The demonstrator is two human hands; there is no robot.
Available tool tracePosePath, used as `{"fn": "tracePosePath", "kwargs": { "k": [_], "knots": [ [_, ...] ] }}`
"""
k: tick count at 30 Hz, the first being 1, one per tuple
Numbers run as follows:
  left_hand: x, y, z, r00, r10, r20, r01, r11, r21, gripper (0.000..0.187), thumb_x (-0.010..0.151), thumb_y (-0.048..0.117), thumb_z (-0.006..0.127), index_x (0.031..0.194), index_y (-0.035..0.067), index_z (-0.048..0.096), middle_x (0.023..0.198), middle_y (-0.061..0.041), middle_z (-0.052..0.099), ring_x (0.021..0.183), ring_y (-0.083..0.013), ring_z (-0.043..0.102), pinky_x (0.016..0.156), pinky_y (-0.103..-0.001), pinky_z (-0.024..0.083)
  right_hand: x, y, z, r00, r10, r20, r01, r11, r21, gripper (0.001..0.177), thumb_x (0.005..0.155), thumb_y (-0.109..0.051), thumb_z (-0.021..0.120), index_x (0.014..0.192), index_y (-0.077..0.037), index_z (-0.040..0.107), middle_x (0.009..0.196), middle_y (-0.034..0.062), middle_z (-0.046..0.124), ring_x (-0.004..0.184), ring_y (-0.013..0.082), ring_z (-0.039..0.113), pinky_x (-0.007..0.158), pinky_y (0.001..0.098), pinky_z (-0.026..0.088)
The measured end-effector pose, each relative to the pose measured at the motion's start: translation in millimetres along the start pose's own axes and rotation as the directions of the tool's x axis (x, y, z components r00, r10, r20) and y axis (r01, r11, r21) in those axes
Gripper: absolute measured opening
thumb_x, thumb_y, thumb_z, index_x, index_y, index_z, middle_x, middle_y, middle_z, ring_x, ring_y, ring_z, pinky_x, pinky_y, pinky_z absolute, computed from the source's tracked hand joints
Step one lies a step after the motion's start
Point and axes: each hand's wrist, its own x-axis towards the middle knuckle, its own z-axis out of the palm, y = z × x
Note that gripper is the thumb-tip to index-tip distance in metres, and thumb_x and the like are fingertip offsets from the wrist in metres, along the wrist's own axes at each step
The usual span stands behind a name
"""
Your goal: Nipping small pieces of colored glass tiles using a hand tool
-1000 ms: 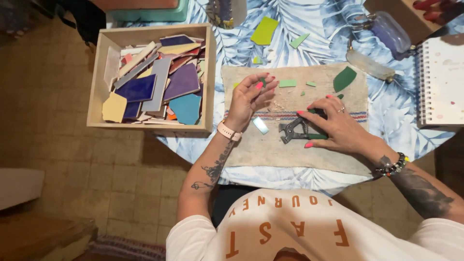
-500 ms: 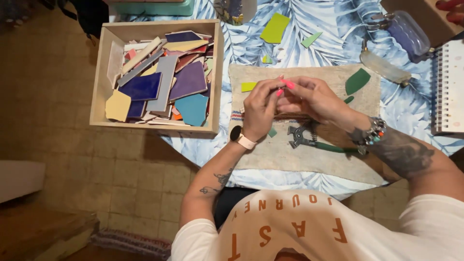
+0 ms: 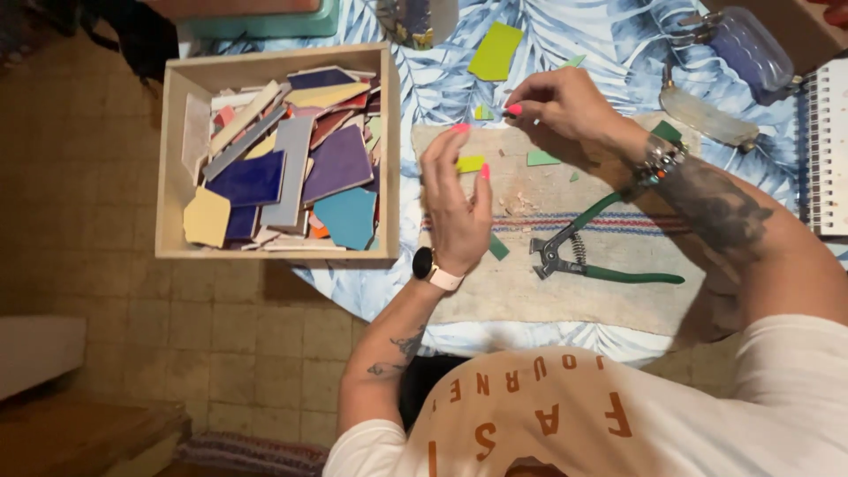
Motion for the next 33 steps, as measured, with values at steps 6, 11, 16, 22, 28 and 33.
{"fn": "tracePosePath", "kwargs": {
  "k": [6, 11, 16, 22, 28, 33],
  "knots": [
    [7, 7, -8, 0.996, -0.045, -0.076, 0.044, 0.999, -0.018, 0.033, 0.084, 0.002, 0.046, 0.116, 0.006, 0.039, 0.116, -0.013, 0.039, 0.109, -0.0246, 0.045, 0.085, -0.032, 0.045, 21, 24, 8, 0.999, -0.034, -0.027, 0.033, 0.999, -0.026, 0.006, 0.079, -0.006, 0.059, 0.085, -0.008, 0.062, 0.080, 0.0042, 0.063, 0.073, 0.0127, 0.058, 0.067, 0.0247, 0.045],
    [8, 9, -9, 0.995, -0.064, -0.072, 0.061, 0.997, -0.048, 0.032, 0.084, 0.003, 0.047, 0.115, 0.005, 0.040, 0.115, -0.013, 0.039, 0.109, -0.0245, 0.044, 0.086, -0.032, 0.045, 30, 45, 4, 0.975, -0.220, -0.045, 0.204, 0.952, -0.230, 0.018, 0.078, -0.008, 0.061, 0.096, -0.007, 0.061, 0.091, 0.0122, 0.058, 0.082, 0.0224, 0.052, 0.072, 0.0319, 0.042],
    [9, 13, -13, 0.989, -0.118, -0.090, 0.110, 0.990, -0.088, 0.029, 0.086, 0.010, 0.046, 0.115, 0.009, 0.041, 0.116, -0.010, 0.038, 0.105, -0.0204, 0.045, 0.079, -0.029, 0.046, 32, 50, -3, 0.944, -0.315, 0.095, 0.328, 0.875, -0.357, 0.028, 0.071, -0.022, 0.069, 0.091, -0.005, 0.060, 0.073, 0.0019, 0.057, 0.065, 0.0171, 0.052, 0.060, 0.0298, 0.039],
    [10, 12, -16, 0.991, -0.118, -0.065, 0.111, 0.988, -0.106, 0.027, 0.086, 0.012, 0.044, 0.113, 0.009, 0.041, 0.115, -0.011, 0.039, 0.105, -0.0215, 0.046, 0.074, -0.028, 0.046, 33, 51, 4, 0.936, -0.340, 0.088, 0.350, 0.883, -0.314, 0.019, 0.069, -0.010, 0.066, 0.085, -0.003, 0.060, 0.071, 0.0048, 0.059, 0.061, 0.0163, 0.054, 0.057, 0.0265, 0.043],
    [10, 15, -18, 0.990, -0.132, -0.056, 0.126, 0.987, -0.103, 0.025, 0.087, 0.015, 0.044, 0.111, 0.010, 0.044, 0.114, -0.009, 0.041, 0.105, -0.0207, 0.048, 0.074, -0.028, 0.046, 33, 42, 7, 0.947, -0.309, 0.092, 0.321, 0.872, -0.371, 0.018, 0.072, -0.016, 0.067, 0.084, -0.004, 0.060, 0.071, 0.0053, 0.057, 0.060, 0.0170, 0.052, 0.055, 0.0273, 0.042],
    [10, 14, -19, 0.992, -0.119, -0.037, 0.114, 0.987, -0.112, 0.023, 0.087, 0.015, 0.044, 0.109, 0.010, 0.044, 0.113, -0.011, 0.041, 0.106, -0.0229, 0.048, 0.077, -0.030, 0.045, 31, 42, 8, 0.946, -0.315, 0.082, 0.323, 0.873, -0.365, 0.017, 0.072, -0.014, 0.066, 0.084, -0.004, 0.060, 0.071, 0.0042, 0.057, 0.060, 0.0161, 0.052, 0.054, 0.0272, 0.042]
  ]
}}
